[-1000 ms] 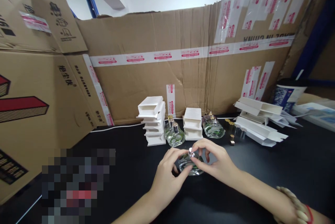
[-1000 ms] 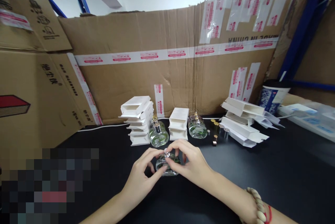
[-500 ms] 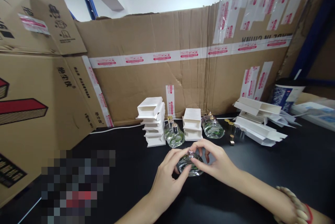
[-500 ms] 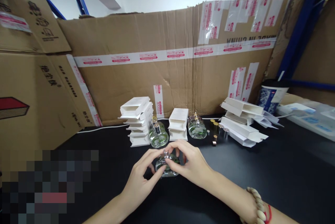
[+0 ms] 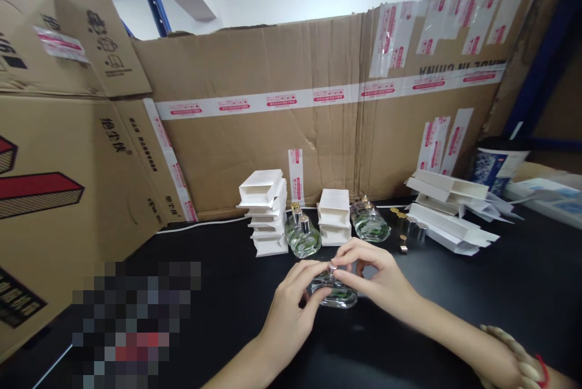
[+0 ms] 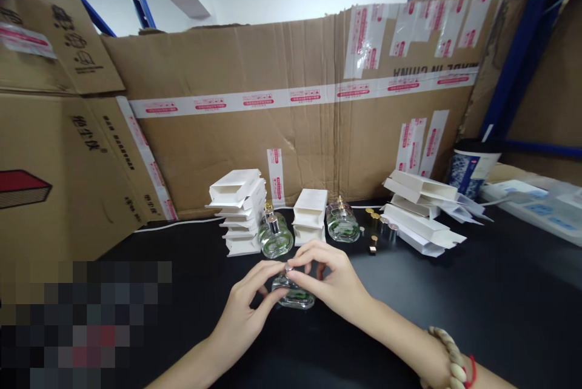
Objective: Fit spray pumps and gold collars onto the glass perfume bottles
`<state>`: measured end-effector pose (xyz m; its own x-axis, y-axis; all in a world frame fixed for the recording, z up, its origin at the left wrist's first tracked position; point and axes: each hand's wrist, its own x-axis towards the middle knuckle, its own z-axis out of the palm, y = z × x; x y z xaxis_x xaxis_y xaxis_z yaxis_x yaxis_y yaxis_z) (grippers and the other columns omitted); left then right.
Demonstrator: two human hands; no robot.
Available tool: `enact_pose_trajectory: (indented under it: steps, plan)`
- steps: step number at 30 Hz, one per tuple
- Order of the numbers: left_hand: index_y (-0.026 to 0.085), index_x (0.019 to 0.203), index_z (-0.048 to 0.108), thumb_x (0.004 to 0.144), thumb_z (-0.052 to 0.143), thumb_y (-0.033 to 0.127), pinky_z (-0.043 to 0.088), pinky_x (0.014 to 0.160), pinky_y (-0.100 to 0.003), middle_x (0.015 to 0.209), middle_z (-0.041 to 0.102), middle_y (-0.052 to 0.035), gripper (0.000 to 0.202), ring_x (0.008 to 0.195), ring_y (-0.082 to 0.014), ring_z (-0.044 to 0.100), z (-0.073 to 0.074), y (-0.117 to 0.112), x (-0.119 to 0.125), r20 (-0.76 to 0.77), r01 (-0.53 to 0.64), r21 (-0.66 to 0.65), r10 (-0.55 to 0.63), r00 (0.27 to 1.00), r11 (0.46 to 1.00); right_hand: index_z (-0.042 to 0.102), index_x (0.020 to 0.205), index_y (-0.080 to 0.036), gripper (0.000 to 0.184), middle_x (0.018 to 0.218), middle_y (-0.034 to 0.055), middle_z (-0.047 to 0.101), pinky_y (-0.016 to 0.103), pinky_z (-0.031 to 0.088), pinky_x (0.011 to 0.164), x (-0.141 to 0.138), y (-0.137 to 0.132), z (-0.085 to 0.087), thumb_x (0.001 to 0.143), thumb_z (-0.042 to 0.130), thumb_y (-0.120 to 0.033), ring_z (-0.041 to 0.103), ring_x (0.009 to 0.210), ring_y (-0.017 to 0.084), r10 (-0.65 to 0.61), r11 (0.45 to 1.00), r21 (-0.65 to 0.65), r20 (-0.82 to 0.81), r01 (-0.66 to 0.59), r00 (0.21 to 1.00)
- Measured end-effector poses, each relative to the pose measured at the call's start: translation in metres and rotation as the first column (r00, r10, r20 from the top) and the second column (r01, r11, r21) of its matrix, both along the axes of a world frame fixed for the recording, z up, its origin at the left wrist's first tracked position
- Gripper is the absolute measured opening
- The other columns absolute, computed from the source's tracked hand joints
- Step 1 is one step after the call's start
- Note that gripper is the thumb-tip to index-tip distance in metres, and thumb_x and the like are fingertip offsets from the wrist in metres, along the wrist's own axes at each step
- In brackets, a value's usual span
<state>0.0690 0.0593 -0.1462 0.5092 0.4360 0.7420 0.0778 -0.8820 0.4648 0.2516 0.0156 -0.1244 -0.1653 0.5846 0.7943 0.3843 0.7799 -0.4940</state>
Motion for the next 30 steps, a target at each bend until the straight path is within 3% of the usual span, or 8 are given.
enact_pose_trajectory:
  steps: [8, 21, 30]
  plan:
    - [0.029, 0.115, 0.057, 0.086, 0.055, 0.013, 0.045, 0.066, -0.008, 0.109, 0.059, 0.0036, 0.033, 0.093, -0.0045, 0.056, -0.0016, 0.0018, -0.0007, -0.005, 0.003, -0.005, -0.003, 1.000, 1.000, 0.066, 0.082, -0.014, 0.007, 0.085, 0.0070, 0.061, 0.013, 0.042, 0.050, -0.0004, 0.0025, -0.0020, 0.080, 0.065, -0.020, 0.056, 0.065, 0.007, 0.019, 0.997, -0.074, -0.070, -0.024, 0.997]
    - [0.022, 0.122, 0.058, 0.089, 0.051, 0.018, 0.046, 0.064, -0.014, 0.108, 0.058, -0.0039, 0.034, 0.091, -0.0085, 0.056, -0.0017, 0.0027, -0.0011, -0.051, -0.010, -0.024, 0.009, 0.999, 1.000, 0.067, 0.089, -0.014, 0.010, 0.084, 0.0070, 0.060, 0.013, 0.041, 0.047, -0.0014, 0.0007, -0.0009, 0.081, 0.062, -0.014, 0.051, 0.062, 0.007, -0.052, 0.994, 0.097, 0.043, 0.047, 0.998]
    - [0.020, 0.117, 0.060, 0.089, 0.051, 0.016, 0.046, 0.064, -0.012, 0.107, 0.058, -0.0038, 0.029, 0.090, -0.0076, 0.056, -0.0005, 0.0002, -0.0026, -0.042, 0.005, -0.024, -0.006, 0.999, 1.000, 0.070, 0.090, -0.016, 0.012, 0.080, 0.0064, 0.060, 0.013, 0.039, 0.047, -0.0004, 0.0021, -0.0031, 0.080, 0.065, -0.019, 0.050, 0.060, 0.006, -0.029, 1.000, -0.008, -0.014, 0.029, 0.999]
